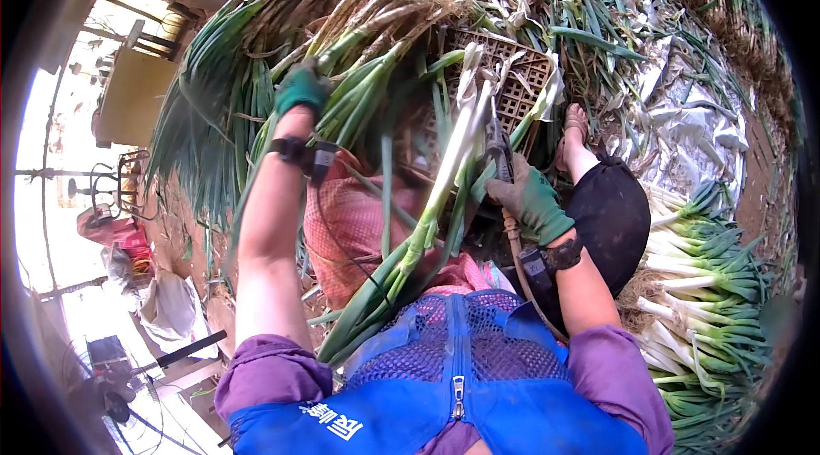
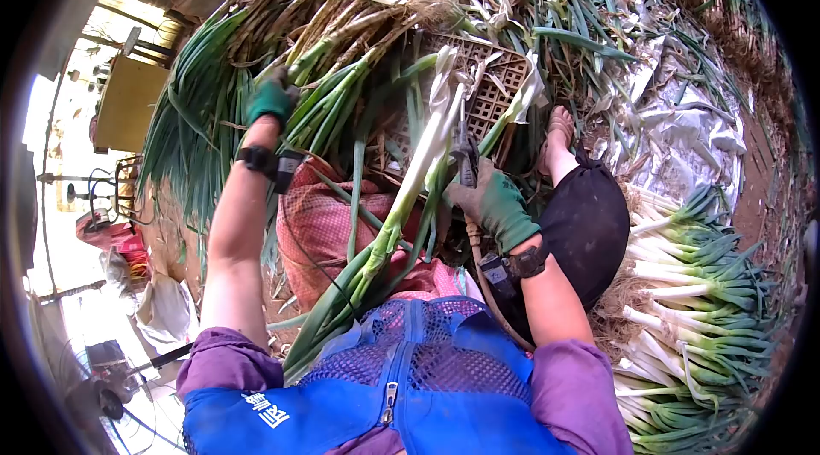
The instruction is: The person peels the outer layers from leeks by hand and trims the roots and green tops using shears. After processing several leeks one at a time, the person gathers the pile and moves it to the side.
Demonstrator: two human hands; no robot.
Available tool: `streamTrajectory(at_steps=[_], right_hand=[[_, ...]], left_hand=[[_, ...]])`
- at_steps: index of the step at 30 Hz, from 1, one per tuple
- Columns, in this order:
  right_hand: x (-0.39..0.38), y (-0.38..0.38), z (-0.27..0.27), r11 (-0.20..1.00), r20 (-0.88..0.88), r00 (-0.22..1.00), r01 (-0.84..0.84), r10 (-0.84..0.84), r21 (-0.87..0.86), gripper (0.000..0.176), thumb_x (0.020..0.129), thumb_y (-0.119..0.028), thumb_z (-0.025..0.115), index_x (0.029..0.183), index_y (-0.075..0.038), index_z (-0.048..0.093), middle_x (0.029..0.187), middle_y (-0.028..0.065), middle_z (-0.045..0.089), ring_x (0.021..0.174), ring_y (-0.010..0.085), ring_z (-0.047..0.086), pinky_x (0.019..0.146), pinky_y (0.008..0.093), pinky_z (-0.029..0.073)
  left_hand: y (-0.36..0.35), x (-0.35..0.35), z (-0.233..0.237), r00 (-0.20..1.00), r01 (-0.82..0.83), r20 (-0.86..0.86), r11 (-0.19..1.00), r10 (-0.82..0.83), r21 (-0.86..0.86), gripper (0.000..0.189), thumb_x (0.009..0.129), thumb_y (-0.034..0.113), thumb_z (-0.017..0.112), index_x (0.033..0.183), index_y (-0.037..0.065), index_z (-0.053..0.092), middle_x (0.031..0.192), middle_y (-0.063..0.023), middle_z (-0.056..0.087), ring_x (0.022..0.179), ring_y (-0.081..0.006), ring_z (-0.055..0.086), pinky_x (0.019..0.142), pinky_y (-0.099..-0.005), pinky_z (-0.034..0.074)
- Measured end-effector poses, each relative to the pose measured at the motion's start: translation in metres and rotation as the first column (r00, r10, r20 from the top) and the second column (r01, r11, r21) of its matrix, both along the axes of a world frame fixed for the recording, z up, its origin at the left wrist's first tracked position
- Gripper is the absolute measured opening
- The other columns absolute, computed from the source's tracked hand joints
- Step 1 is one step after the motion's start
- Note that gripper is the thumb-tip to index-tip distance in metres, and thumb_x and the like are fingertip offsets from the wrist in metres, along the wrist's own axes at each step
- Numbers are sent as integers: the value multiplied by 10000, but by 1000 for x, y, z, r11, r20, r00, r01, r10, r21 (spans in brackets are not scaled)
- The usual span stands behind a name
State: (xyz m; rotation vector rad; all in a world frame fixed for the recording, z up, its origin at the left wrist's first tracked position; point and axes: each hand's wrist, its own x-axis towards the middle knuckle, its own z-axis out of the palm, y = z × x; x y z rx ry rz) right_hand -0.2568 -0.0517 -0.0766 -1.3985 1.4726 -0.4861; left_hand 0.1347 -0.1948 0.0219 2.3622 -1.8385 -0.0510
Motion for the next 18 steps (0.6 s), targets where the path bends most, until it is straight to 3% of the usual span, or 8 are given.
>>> streamTrajectory(at_steps=[3,7,10,11,13,14,15,18], right_hand=[[-4,3,-13,1000,24,1000,5,-5,-15,396,822,-218,698,1143,-5,609,842,60,662,721,136,614,671,287,503],[-1,8,6,1000,142,990,4,-4,-1,606,755,-466,719,1122,7,619,840,188,660,782,313,652,755,401,522],[-1,14,11,998,137,989,-59,57,13,618,765,-439,725,1181,2,603,837,141,648,772,258,640,736,380,519],[0,20,12,996,175,982,-78,69,46,622,768,-428,727,1198,2,597,845,131,646,776,245,636,737,377,517],[1,32,15,987,249,965,-116,86,110,631,773,-406,730,1232,1,584,862,110,641,786,220,627,738,371,514],[5,43,9,990,440,896,-103,50,96,443,809,-262,706,1153,2,614,823,-5,609,716,108,564,663,268,468],[6,56,27,989,408,907,-138,103,57,469,807,-267,709,1176,5,607,828,-3,610,721,108,564,665,270,467],[0,98,83,964,328,909,-264,257,-25,584,803,-291,727,1273,15,563,852,15,624,764,106,573,693,283,474]], left_hand=[[22,24,43,984,169,81,970,-157,-175,388,815,205,612,1191,120,657,1109,-213,687,1012,-405,665,897,-472,533],[78,-22,98,981,178,74,983,-181,39,469,813,195,643,1269,88,626,1121,-209,689,1015,-349,683,892,-424,537],[97,-46,48,946,286,-225,925,-232,250,305,885,182,648,1160,51,641,934,-138,686,807,-221,639,753,-360,532],[112,-59,45,745,382,-664,851,-54,360,381,886,180,683,1231,35,614,999,-126,690,868,-194,646,779,-329,536],[132,-85,11,738,359,-668,780,99,512,558,867,192,758,1353,21,546,1101,-116,684,958,-183,651,873,-306,535],[142,-87,-10,658,447,-750,767,66,460,552,867,190,761,1339,-5,548,1110,-104,681,974,-171,646,882,-309,533],[142,-71,-63,608,489,-793,771,33,407,578,860,200,773,1343,-20,543,1119,-90,675,989,-158,639,892,-307,530],[165,-96,-17,572,434,-797,753,194,495,597,876,252,749,1364,-22,542,1164,-81,667,993,-152,632,886,-292,517]])
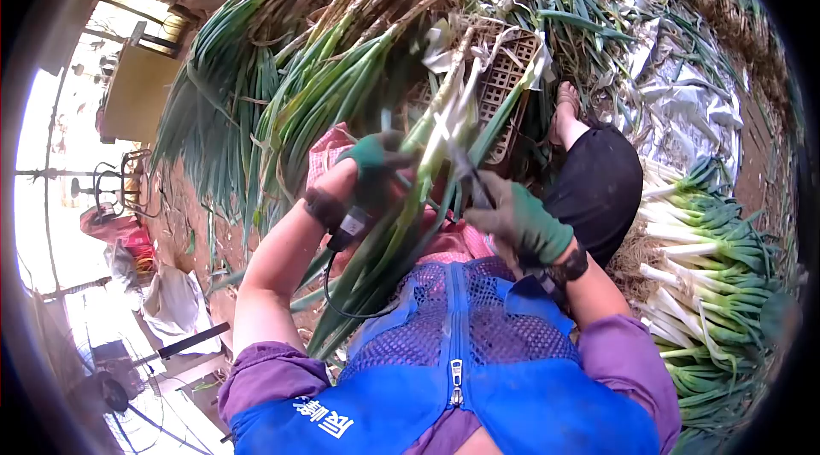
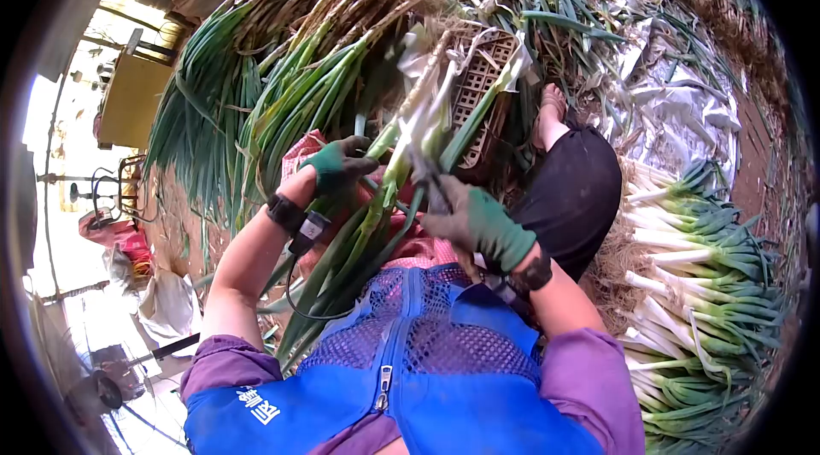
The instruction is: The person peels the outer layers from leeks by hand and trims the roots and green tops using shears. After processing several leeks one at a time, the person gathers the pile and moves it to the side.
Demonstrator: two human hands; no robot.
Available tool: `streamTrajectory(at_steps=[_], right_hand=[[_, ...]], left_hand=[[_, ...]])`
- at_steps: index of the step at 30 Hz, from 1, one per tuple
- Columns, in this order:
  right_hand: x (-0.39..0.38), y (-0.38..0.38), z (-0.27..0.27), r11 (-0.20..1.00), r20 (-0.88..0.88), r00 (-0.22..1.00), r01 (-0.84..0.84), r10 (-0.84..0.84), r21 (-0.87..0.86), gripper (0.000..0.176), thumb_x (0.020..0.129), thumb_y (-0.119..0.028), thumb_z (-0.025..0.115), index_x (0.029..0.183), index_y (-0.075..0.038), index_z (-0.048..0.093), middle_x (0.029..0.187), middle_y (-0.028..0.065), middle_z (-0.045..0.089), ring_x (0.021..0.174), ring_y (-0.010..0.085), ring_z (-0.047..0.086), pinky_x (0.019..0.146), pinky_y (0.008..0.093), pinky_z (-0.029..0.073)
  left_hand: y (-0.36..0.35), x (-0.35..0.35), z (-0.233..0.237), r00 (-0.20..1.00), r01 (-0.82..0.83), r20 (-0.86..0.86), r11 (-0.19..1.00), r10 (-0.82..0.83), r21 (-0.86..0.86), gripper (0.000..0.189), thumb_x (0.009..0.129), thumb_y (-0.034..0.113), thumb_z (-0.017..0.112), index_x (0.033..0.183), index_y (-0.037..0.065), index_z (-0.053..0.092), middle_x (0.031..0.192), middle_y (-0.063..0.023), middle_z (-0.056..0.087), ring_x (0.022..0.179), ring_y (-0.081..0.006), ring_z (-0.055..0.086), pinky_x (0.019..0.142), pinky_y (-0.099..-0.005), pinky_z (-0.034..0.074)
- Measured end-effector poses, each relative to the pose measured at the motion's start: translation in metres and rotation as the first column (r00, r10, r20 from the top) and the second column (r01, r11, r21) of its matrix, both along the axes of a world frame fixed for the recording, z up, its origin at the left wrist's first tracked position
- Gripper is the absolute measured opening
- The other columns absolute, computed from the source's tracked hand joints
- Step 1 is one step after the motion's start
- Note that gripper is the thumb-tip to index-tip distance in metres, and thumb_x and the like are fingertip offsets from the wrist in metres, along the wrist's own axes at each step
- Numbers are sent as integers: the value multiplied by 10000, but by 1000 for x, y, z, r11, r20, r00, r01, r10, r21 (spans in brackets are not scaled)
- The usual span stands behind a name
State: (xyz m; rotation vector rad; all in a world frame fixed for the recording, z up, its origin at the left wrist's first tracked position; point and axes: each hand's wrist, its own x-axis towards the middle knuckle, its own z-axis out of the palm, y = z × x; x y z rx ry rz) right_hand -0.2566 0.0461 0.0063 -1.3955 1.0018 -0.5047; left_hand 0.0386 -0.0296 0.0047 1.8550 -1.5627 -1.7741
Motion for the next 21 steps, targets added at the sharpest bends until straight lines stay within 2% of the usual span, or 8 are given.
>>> streamTrajectory(at_steps=[1,3,6,9,10,16,18,21], right_hand=[[-1,12,15,998,-45,997,-55,56,30,666,809,-339,723,1360,-20,525,876,82,654,714,145,623,680,321,504],[-3,23,41,955,-39,981,-176,191,240,671,813,-357,727,1364,-33,524,877,104,662,682,153,629,680,334,509],[-5,27,28,964,-136,984,-81,118,254,658,813,-363,735,1342,-29,533,853,116,657,691,177,633,685,343,511],[-11,34,13,994,-188,979,-63,79,87,631,808,-372,743,1298,-23,553,835,132,663,702,216,638,701,362,517],[-8,43,8,999,-102,994,-38,34,-39,604,805,-374,742,1257,-14,567,832,151,670,732,246,661,718,380,522],[-1,26,17,990,-138,989,-38,57,135,546,801,-348,731,1183,11,578,859,161,695,773,247,689,735,381,529],[8,15,1,997,-134,991,-11,22,81,544,787,-371,722,1133,24,581,893,211,698,831,304,702,775,413,533],[17,-3,-15,1000,-338,941,27,-31,-15,589,776,-416,711,1140,29,585,937,256,690,903,370,692,819,444,525]], left_hand=[[4,-3,14,996,10,85,1000,-8,-27,585,880,270,731,1353,-27,559,1171,-87,670,989,-153,632,873,-291,513],[9,9,1,1000,1,-19,999,-2,-49,573,871,269,732,1332,-34,579,1147,-89,681,972,-151,634,848,-286,512],[18,17,-11,996,-34,-79,998,30,-50,557,858,270,746,1307,-24,598,1110,-85,688,951,-144,634,834,-285,512],[23,15,-16,996,-62,-67,996,58,-61,540,846,270,759,1282,-13,616,1074,-80,695,929,-138,635,819,-285,512],[23,14,-18,996,-65,-63,996,61,-63,534,842,271,763,1274,-10,622,1062,-79,697,922,-135,635,815,-284,512],[20,8,-13,999,-43,-10,996,42,-74,507,817,272,789,1229,9,655,1003,-73,710,890,-127,638,798,-288,514],[17,3,-14,997,3,83,995,6,-101,509,810,271,796,1225,11,658,1008,-77,714,895,-132,642,815,-296,516],[19,-1,-18,982,42,186,991,-18,-127,533,804,280,787,1267,59,643,1089,-122,710,981,-208,665,897,-342,513]])
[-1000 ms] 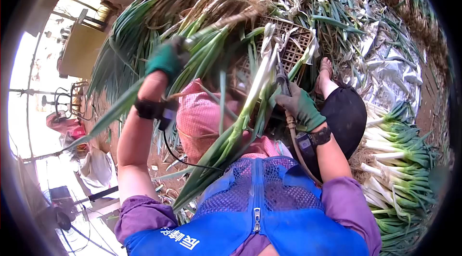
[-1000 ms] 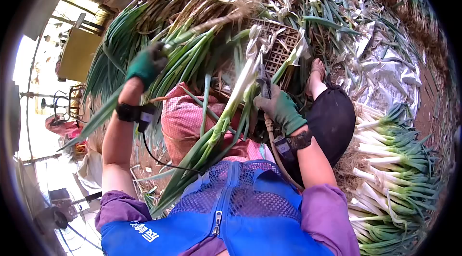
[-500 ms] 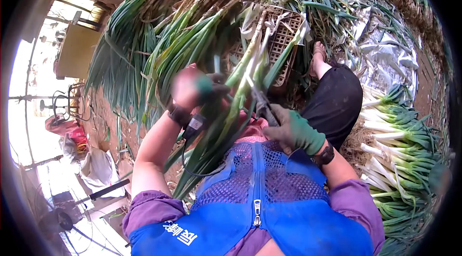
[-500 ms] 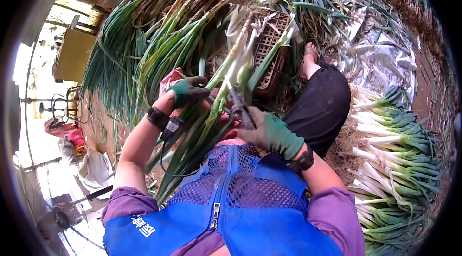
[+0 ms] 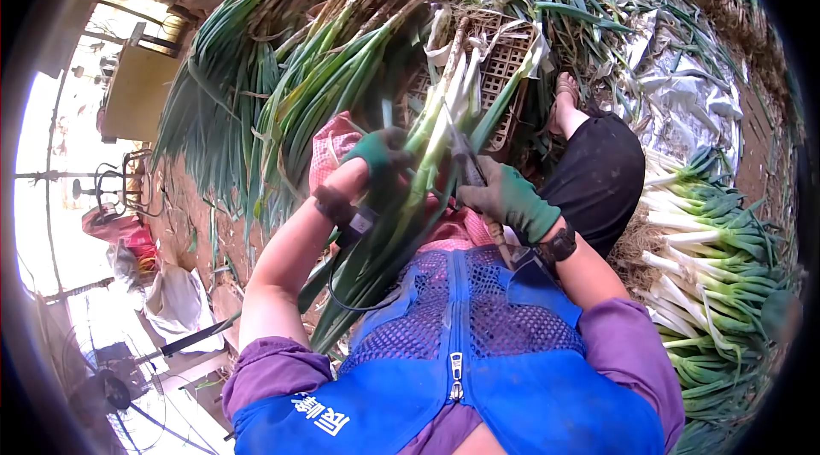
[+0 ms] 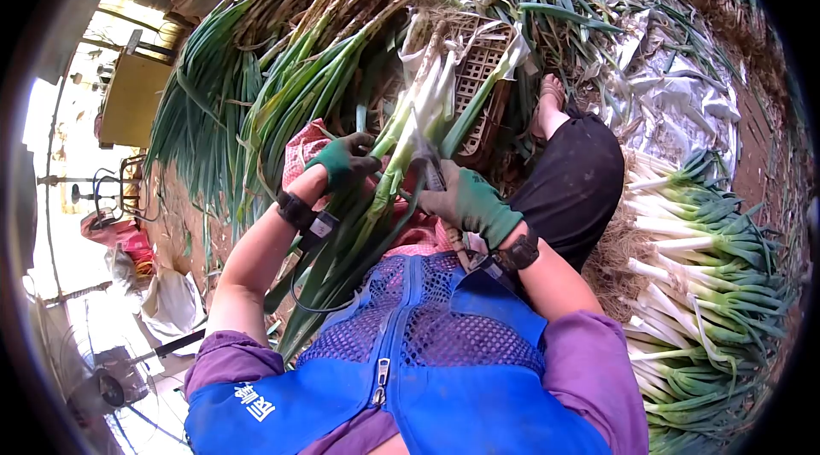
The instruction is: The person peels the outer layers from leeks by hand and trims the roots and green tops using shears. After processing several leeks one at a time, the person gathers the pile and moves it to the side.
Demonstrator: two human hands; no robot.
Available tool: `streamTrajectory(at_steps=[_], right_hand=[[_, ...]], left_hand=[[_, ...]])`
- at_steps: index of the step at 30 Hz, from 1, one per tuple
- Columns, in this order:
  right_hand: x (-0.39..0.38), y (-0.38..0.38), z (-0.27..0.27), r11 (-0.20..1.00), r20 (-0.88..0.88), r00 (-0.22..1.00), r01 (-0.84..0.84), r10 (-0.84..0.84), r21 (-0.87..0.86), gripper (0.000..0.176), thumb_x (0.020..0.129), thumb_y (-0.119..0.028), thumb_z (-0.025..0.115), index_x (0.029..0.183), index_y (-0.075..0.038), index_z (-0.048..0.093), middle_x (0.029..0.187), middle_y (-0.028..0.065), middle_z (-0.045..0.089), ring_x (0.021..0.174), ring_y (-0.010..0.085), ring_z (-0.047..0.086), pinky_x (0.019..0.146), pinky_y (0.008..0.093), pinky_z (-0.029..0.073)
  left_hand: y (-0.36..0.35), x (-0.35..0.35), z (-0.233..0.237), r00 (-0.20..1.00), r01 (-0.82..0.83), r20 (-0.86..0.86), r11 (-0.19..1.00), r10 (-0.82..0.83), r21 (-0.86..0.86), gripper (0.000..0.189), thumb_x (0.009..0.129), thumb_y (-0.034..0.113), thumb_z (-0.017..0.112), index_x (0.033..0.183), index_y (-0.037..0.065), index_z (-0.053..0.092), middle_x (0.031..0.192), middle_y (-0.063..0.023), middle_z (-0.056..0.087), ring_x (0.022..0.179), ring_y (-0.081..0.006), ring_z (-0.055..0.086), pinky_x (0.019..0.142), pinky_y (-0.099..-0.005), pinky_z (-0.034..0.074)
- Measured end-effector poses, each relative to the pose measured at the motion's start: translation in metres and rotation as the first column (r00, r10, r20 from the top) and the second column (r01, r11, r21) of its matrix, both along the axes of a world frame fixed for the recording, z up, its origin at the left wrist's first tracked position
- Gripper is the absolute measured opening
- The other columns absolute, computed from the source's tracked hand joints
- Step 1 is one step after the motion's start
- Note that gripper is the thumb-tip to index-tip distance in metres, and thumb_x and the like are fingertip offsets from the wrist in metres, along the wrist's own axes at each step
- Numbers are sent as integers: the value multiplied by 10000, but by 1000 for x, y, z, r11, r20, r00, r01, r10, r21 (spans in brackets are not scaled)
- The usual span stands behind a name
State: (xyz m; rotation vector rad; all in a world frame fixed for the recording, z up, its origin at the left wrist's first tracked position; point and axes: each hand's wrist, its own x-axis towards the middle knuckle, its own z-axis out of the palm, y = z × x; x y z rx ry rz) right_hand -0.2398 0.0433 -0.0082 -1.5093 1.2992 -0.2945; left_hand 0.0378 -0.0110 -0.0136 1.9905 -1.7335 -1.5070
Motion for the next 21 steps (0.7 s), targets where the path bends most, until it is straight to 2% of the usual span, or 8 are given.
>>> streamTrajectory(at_steps=[1,3,6,10,11,17,20,21], right_hand=[[1,-1,-3,1000,-15,1000,11,-11,9,630,763,-460,703,1151,24,590,983,284,682,951,416,672,846,455,516],[0,7,0,1000,39,999,-3,3,-3,594,772,-401,717,1177,18,598,943,210,678,878,321,659,815,407,517],[0,10,-2,998,81,995,-56,57,-10,586,774,-381,723,1191,12,603,917,165,677,831,264,654,788,378,519],[6,-19,-21,1000,31,999,-12,13,-27,624,758,-446,723,1122,45,597,936,258,694,891,348,695,824,412,535],[7,-32,-22,1000,97,995,16,-16,10,603,779,-463,695,1102,43,629,874,227,704,843,309,708,784,388,550],[19,-112,-37,995,22,995,100,-101,23,664,784,-523,634,1064,77,676,831,230,710,844,305,724,763,387,562],[16,-146,-84,990,-83,993,79,-89,-116,532,790,-489,706,1015,-7,694,799,118,701,725,183,671,678,312,530],[12,-147,-84,986,-46,997,56,-64,-155,727,731,-558,672,1053,93,681,880,236,721,831,318,728,757,391,565]], left_hand=[[0,-1,0,997,44,67,998,-41,-42,539,805,287,782,1281,78,638,1133,-132,699,1020,-232,663,918,-355,509],[4,-8,1,943,222,299,945,-146,-241,525,809,323,764,1275,125,628,1304,-169,613,1171,-342,609,972,-430,492],[5,-23,9,761,481,602,834,-243,-271,472,817,353,752,1203,107,635,1381,-184,544,1220,-378,559,965,-471,484],[-7,-27,-3,781,422,553,898,-291,-124,441,844,392,702,1166,103,620,1083,-231,683,1018,-398,668,860,-507,517],[-6,-28,-2,789,425,548,892,-279,-157,436,855,391,682,1168,96,611,950,-235,699,926,-408,691,820,-518,525],[-1,-11,-9,944,246,253,962,-211,-119,474,874,355,675,1266,98,607,1018,-211,712,950,-357,707,834,-442,545],[5,-10,-8,933,255,293,959,-211,-120,512,878,346,679,1312,88,595,1031,-194,720,956,-324,716,843,-413,548],[7,-13,-3,927,264,305,957,-217,-122,519,881,345,674,1318,77,590,1049,-195,720,980,-329,712,861,-409,545]])
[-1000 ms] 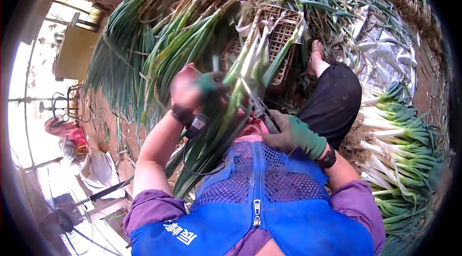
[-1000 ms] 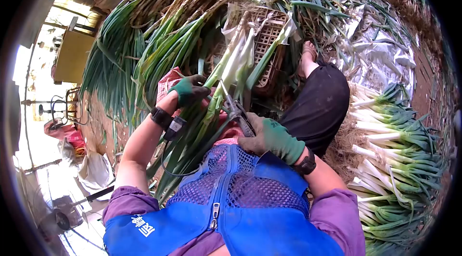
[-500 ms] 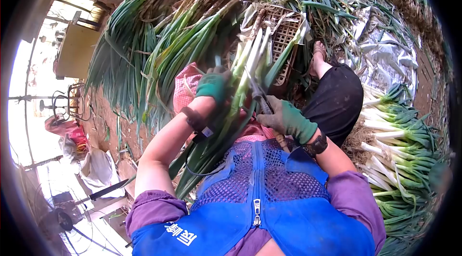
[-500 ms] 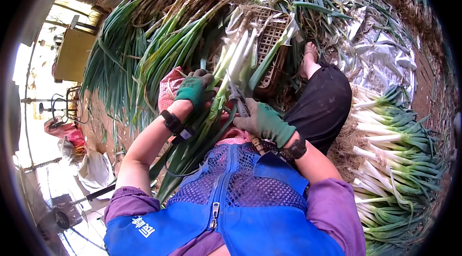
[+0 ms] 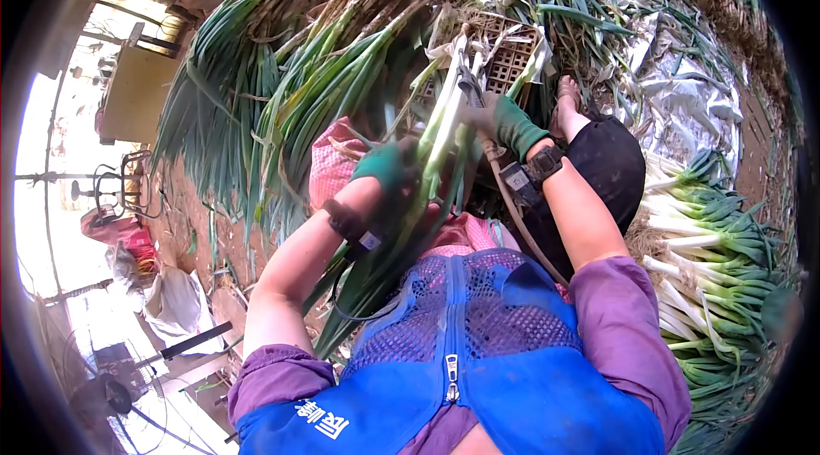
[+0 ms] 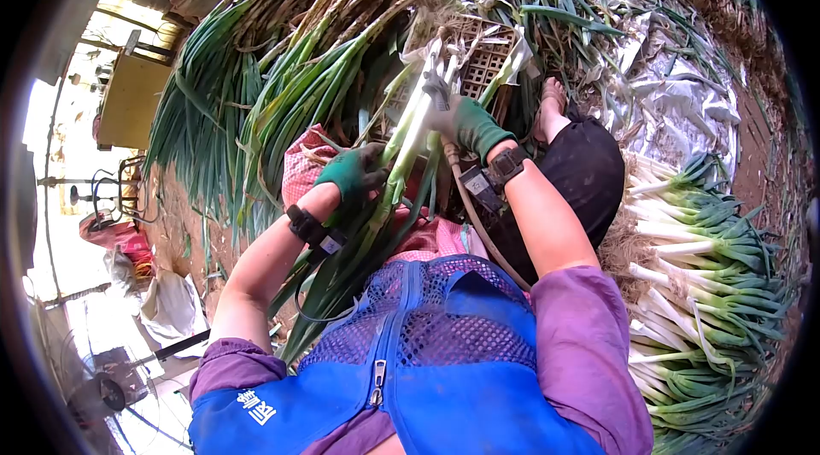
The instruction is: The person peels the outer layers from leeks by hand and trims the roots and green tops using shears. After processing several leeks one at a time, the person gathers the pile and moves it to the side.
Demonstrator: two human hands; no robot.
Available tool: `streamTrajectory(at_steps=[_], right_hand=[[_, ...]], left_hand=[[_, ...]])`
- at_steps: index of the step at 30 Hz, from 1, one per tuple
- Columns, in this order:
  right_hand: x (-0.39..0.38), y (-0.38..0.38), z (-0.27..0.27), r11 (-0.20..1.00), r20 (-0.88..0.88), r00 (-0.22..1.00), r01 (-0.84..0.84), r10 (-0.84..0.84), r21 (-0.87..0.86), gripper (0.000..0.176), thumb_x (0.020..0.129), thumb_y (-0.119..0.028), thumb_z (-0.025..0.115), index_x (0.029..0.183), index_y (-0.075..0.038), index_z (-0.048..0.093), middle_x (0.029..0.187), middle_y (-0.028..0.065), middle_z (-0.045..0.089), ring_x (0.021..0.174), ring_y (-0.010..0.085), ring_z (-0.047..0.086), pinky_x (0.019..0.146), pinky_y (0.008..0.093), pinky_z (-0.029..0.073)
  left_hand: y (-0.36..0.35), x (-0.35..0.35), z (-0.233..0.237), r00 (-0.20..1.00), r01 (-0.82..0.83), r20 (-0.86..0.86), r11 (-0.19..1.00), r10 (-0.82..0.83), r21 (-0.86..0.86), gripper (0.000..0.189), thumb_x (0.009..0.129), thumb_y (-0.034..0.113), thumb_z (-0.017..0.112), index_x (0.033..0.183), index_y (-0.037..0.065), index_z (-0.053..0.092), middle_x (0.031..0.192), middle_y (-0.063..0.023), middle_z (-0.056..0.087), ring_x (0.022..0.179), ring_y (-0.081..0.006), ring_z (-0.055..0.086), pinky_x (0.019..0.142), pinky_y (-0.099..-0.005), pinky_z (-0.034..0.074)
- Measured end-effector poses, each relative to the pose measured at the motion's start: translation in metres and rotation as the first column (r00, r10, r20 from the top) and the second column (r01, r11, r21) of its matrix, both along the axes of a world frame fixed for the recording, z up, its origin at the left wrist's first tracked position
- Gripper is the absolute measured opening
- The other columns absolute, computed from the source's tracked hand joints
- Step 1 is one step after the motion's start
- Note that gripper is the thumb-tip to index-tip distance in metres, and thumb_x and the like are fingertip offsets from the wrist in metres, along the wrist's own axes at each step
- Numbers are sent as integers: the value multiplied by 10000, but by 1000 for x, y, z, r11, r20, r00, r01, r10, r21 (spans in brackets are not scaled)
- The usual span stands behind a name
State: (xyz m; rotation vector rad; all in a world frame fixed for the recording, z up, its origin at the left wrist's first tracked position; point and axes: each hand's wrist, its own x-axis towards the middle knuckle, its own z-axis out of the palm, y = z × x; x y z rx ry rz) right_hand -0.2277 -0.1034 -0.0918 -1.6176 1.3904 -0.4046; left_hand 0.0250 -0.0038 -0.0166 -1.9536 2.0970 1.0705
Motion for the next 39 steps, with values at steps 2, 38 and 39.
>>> streamTrajectory(at_steps=[2,38,39], right_hand=[[-6,-6,1,995,4,999,32,-32,96,716,720,-553,693,1053,82,687,893,228,723,851,308,724,773,377,559],[-21,38,19,977,16,987,156,-160,148,595,760,-420,689,1091,68,608,901,242,686,834,335,696,778,407,536],[-22,35,7,976,-21,984,176,-174,128,590,764,-416,686,1095,66,609,907,246,688,841,342,698,784,412,537]], left_hand=[[4,1,-1,997,4,-72,999,-7,-46,395,866,292,648,1201,86,605,978,-211,703,925,-373,699,816,-466,531],[-128,38,37,975,-81,168,936,146,-343,549,870,387,694,1323,88,611,1273,-214,642,1165,-367,621,1033,-446,471],[-147,53,9,952,-95,217,883,216,-460,594,845,357,712,1361,97,574,1320,-220,604,1231,-397,564,1070,-468,441]])
